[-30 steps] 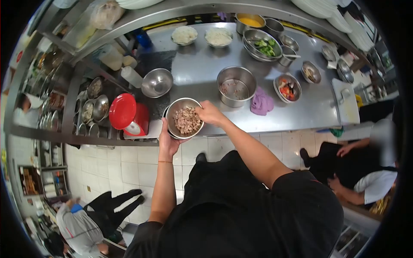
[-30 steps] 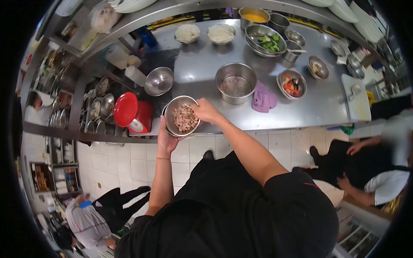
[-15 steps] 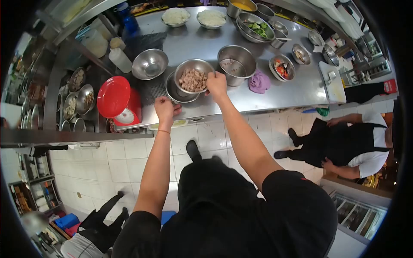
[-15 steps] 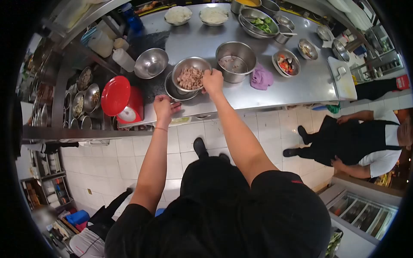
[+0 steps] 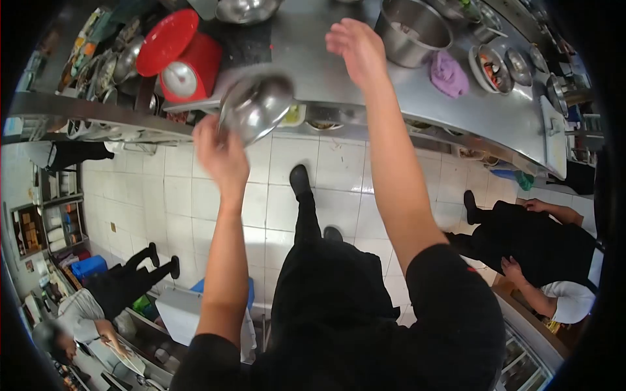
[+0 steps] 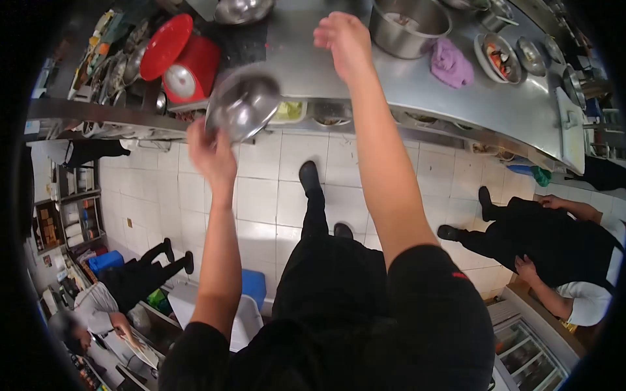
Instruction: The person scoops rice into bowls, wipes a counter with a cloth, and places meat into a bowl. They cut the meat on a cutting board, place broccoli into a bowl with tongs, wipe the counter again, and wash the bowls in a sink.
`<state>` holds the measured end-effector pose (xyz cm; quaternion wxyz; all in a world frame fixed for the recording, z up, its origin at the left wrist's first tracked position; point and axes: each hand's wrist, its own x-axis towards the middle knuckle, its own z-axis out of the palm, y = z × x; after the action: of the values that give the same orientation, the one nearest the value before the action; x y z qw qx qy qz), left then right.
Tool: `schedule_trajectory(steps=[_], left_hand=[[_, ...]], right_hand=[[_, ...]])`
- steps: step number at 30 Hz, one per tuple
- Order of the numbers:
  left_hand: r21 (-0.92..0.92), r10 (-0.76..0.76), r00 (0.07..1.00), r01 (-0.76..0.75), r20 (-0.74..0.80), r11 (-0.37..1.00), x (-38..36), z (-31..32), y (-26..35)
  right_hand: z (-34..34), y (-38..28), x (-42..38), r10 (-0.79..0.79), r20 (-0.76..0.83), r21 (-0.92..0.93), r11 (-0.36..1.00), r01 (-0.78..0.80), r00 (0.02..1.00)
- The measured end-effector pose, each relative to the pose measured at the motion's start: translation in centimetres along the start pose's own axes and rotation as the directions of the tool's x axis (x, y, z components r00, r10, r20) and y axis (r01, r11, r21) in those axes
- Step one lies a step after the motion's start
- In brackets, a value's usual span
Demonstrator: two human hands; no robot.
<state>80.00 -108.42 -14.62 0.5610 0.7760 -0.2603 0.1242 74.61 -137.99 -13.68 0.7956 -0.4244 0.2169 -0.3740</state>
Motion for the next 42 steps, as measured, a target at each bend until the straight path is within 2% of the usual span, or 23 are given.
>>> schedule_trajectory(steps=[1,2,4,5,6,7,8,9,10,12,14,17,20,21,22,24,26,28,30,33,36,38,42], left_hand=[[0.208,0.134,0.99,-0.122,-0.044,0.97,-2.8,-2.9,-0.1],[0.435,0.254,0.964,-0.265,0.083,0.861,-5.5,-5.6,-3.1],[0.413,0.165,0.979,-0.199,0.119,0.889,-10.9,-8.4,-8.5],[0.44,-0.121,0.989,0.073,0.081,0.895,-13.4,-9.6,-11.3],[0.448,-0.391,0.92,0.334,0.038,0.829,-14.9,-10.2,-13.3],[0.445,-0.41,0.911,0.348,0.047,0.825,-15.5,-10.5,-14.2],[0.346,-0.437,0.898,0.395,0.05,0.851,-15.8,-10.0,-14.6],[0.237,-0.467,0.883,0.444,0.05,0.864,-15.9,-9.1,-14.9],[0.222,-0.489,0.87,0.465,0.065,0.857,-15.8,-8.2,-15.0],[0.234,-0.682,0.72,0.647,0.124,0.726,-15.6,-6.9,-15.1],[0.17,-0.672,0.722,0.65,0.167,0.741,-16.5,-5.5,-16.2],[0.066,-0.661,0.676,0.682,0.326,0.729,-17.8,-0.6,-15.9],[0.007,-0.753,0.456,0.854,0.475,0.521,-19.7,4.0,-14.7],[0.078,-0.743,0.425,0.841,0.517,0.535,-20.2,5.7,-14.3],[0.039,-0.745,0.36,0.888,0.562,0.458,-20.5,7.6,-12.8],[0.053,-0.698,0.324,0.887,0.638,0.46,-21.2,11.0,-11.1],[0.038,-0.656,0.326,0.878,0.681,0.476,-22.2,15.1,-9.6],[0.011,-0.612,0.333,0.873,0.718,0.488,-23.0,18.9,-7.7],[-0.024,-0.602,0.29,0.912,0.744,0.409,-23.1,22.3,-5.4],[-0.112,-0.593,0.355,0.907,0.723,0.407,-23.8,26.4,-2.9],[-0.102,-0.635,0.342,0.918,0.692,0.382,-23.6,27.8,-0.6],[-0.157,-0.637,0.384,0.91,0.668,0.383,-24.5,28.2,-0.2],[-0.24,-0.667,0.42,0.906,0.615,0.349,-24.9,28.6,1.1]], right_hand=[[-1.2,0.9,-4.8,0.029,0.139,0.042,0.998,-0.036,0.99],[-2.4,2.2,-8.9,0.05,0.283,0.081,0.994,-0.075,0.958],[-6.2,7.3,-14.9,0.394,0.388,-0.136,0.919,-0.371,0.833],[-6.8,10.8,-16.5,0.41,0.282,-0.385,0.876,-0.289,0.867],[-6.8,14.0,-17.5,0.387,0.18,-0.616,0.761,-0.203,0.904],[-7.1,16.7,-16.8,0.261,0.269,-0.713,0.702,0.009,0.927],[-7.9,18.7,-15.2,0.146,0.361,-0.781,0.587,0.213,0.921],[-7.6,19.1,-13.9,0.101,0.322,-0.798,0.563,0.213,0.941],[-6.9,18.7,-12.4,0.058,0.293,-0.811,0.543,0.216,0.954],[-7.4,17.4,-10.8,-0.133,0.235,-0.871,0.41,0.269,0.963],[-9.7,16.2,-10.9,-0.157,0.184,-0.885,0.402,0.233,0.97],[-13.9,12.9,-12.8,-0.235,0.092,-0.911,0.373,0.177,0.968],[-20.9,10.0,-13.8,-0.344,-0.031,-0.914,0.389,0.113,0.938],[-23.7,8.3,-13.1,-0.411,-0.037,-0.963,0.257,0.077,0.911],[-26.5,7.0,-12.1,-0.471,-0.038,-0.992,0.126,0.025,0.881],[-30.7,4.2,-7.2,-0.388,-0.024,-0.997,-0.059,-0.05,0.921],[-35.2,2.7,-2.0,-0.073,0.185,-0.949,-0.272,0.159,0.98],[-36.5,3.6,1.2,0.139,0.163,-0.91,-0.361,0.203,0.977],[-36.6,5.6,2.4,0.209,0.115,-0.886,-0.42,0.195,0.971],[-36.6,5.4,2.9,0.266,0.129,-0.893,-0.387,0.228,0.955],[-36.4,2.8,3.1,0.317,0.173,-0.923,-0.277,0.266,0.933],[-36.2,2.1,3.1,0.361,0.208,-0.929,-0.219,0.299,0.909],[-35.2,4.9,3.0,0.414,0.294,-0.881,-0.231,0.412,0.862]])
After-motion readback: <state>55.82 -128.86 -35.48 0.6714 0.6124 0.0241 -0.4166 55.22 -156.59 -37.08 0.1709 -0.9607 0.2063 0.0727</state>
